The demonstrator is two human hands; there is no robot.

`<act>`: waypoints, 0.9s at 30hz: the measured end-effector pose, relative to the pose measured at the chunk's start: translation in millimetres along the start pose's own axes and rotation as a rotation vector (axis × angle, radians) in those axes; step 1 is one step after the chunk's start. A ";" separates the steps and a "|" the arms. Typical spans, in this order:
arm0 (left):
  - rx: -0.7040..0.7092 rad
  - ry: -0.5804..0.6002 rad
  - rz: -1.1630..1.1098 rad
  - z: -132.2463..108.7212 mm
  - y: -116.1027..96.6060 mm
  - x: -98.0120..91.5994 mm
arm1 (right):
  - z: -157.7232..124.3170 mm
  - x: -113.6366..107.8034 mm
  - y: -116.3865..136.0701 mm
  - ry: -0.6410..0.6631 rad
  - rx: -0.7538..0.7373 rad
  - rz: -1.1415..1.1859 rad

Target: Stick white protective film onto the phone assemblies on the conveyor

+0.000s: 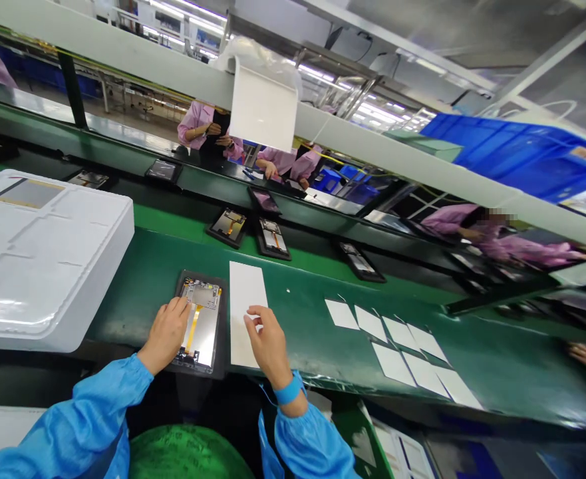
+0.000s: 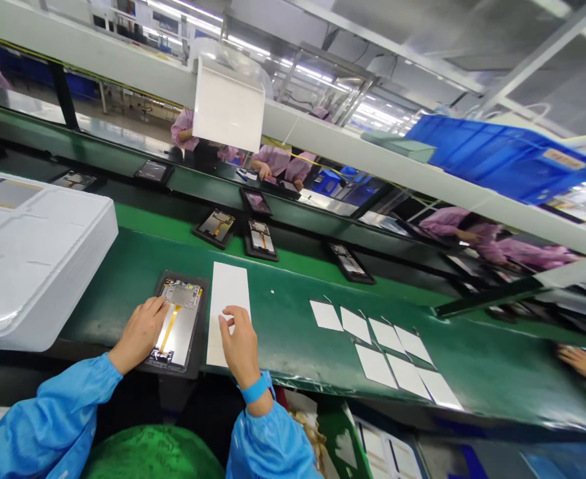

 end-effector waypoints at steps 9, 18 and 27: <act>0.037 0.077 0.106 8.7 13.3 17.8 | -44.6 -76.2 -116.3 -0.105 0.179 -0.289; -0.212 -0.046 0.012 6.6 5.9 55.6 | 37.5 -163.5 -235.1 0.023 0.525 -0.688; -0.192 -0.080 -0.044 8.7 -5.7 42.4 | 84.4 -170.0 -229.8 0.147 0.652 -0.745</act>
Point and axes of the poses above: each hand's wrist, its own z-axis towards the middle knuckle, its own x-axis out of the palm, y = z × x, the point moved 2 cm from there along z, towards the middle knuckle
